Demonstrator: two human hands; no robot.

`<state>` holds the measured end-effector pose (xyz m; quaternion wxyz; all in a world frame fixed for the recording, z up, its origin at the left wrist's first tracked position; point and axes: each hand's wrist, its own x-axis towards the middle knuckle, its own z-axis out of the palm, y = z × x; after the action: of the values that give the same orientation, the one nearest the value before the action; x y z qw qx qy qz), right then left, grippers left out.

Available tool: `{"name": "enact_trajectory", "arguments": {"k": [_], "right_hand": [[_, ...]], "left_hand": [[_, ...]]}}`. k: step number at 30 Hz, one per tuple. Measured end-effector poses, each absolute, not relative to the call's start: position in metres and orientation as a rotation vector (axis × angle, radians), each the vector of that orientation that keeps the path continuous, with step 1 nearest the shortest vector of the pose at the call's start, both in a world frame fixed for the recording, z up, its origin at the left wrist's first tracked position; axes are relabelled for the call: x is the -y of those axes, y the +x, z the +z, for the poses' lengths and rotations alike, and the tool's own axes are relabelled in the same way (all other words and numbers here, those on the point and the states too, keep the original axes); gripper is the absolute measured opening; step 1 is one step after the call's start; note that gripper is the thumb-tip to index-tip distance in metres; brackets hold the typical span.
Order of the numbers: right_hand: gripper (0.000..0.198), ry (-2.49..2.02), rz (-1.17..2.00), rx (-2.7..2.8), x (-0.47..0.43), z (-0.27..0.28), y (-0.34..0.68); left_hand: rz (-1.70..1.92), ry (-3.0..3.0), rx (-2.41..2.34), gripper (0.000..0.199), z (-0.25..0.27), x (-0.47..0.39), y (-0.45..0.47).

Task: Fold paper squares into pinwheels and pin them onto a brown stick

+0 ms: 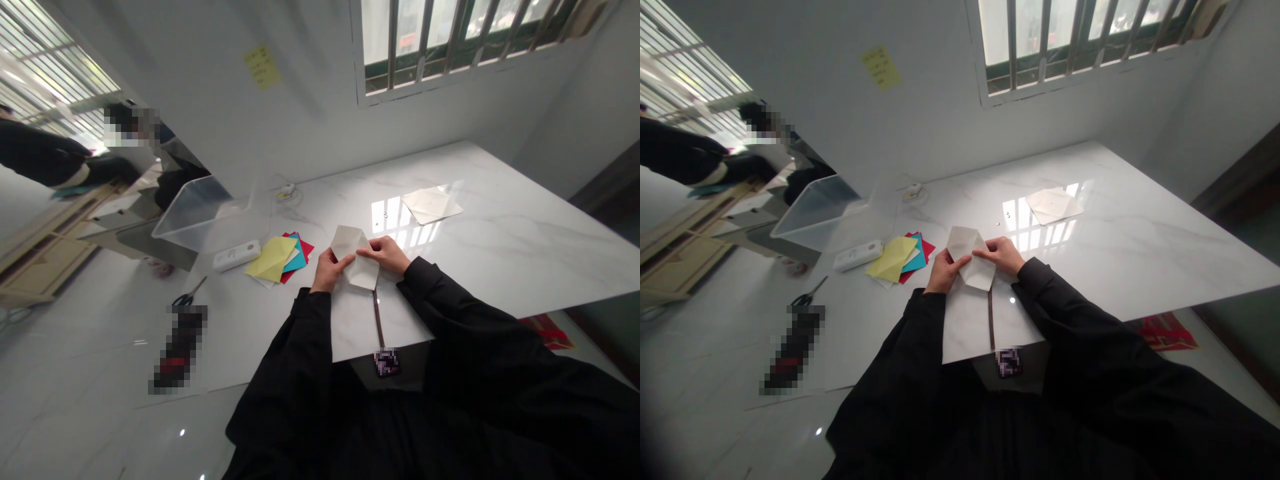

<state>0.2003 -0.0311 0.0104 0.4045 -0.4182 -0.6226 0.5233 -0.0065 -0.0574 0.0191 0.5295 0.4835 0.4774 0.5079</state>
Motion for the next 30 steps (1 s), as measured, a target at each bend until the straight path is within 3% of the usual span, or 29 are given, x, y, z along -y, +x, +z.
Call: {"name": "enact_trajectory", "arguments": {"k": [19,30], "right_hand": [[0.053,-1.064,1.257,1.705,0.029,0.012,0.201],[0.059,-1.080,1.287,1.072,0.014,-0.001,0.204]], "left_hand": [[1.142,1.171,-1.033,0.070,0.017,0.056,-0.010],[1.172,1.112,-0.926,0.081,0.022,0.055,-0.016]]}}
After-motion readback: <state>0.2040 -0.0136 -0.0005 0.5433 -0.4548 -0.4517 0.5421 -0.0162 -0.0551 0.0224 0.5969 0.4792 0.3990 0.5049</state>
